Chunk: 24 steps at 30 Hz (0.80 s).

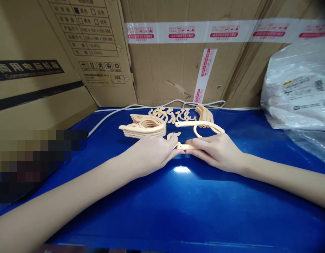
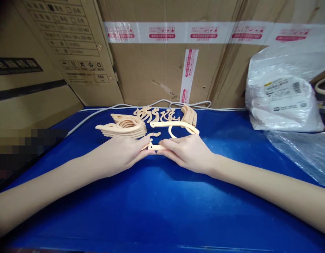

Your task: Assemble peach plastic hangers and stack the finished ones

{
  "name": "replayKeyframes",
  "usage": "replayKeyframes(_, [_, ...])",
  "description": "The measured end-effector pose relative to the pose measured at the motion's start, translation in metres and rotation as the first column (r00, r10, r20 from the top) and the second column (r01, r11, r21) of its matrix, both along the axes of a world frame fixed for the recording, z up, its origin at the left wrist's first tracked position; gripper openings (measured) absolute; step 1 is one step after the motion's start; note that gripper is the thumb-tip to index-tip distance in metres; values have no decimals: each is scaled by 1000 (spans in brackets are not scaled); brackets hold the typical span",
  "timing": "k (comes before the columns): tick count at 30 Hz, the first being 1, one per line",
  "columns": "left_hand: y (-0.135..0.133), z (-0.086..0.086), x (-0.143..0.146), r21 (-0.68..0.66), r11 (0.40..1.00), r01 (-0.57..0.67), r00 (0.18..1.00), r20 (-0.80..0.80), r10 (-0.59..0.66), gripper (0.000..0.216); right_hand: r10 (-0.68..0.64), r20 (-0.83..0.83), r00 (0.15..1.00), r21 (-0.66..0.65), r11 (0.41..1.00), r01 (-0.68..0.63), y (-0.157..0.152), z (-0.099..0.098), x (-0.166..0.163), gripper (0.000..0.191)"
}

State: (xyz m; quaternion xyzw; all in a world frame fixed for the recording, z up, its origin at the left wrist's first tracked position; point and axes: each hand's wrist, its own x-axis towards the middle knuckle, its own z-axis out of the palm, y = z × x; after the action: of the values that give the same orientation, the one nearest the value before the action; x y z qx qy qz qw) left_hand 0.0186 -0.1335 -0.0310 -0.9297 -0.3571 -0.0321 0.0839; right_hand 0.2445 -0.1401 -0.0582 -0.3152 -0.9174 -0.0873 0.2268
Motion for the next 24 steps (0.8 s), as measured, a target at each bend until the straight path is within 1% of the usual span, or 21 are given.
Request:
replayKeyframes(4, [-4, 3, 1, 36, 999, 2, 999, -34, 0, 37, 26, -9, 1000, -4, 1000, -26, 0, 1, 1, 47])
replayKeyframes(8, [-5, 2, 1, 50, 999, 14, 999, -46, -12, 36, 48, -2, 999, 4, 999, -48, 0, 1, 1, 45])
replayKeyframes(12, [-4, -4, 1, 80, 996, 43, 999, -15, -42, 33, 61, 18, 998, -3, 998, -61, 1, 1, 1, 41])
replayKeyframes(16, [-2, -8, 0, 186, 977, 102, 995, 4, -104, 32, 46, 23, 999, -38, 998, -45, 2, 0, 2, 43])
replayKeyframes(20, [-2, -11, -1, 358, 917, 176, 984, -64, -164, 34, 23, 28, 999, -113, 993, -20, 2, -1, 2, 43])
replayKeyframes(22, [-2, -11, -1, 408, 894, 187, 982, -86, -166, 35, 13, 32, 999, -159, 987, -8, 2, -1, 2, 45])
replayKeyframes(24, [-2, -11, -1, 424, 887, 182, 983, -107, -150, 36, 2, 32, 999, -210, 978, 5, 3, -1, 1, 45])
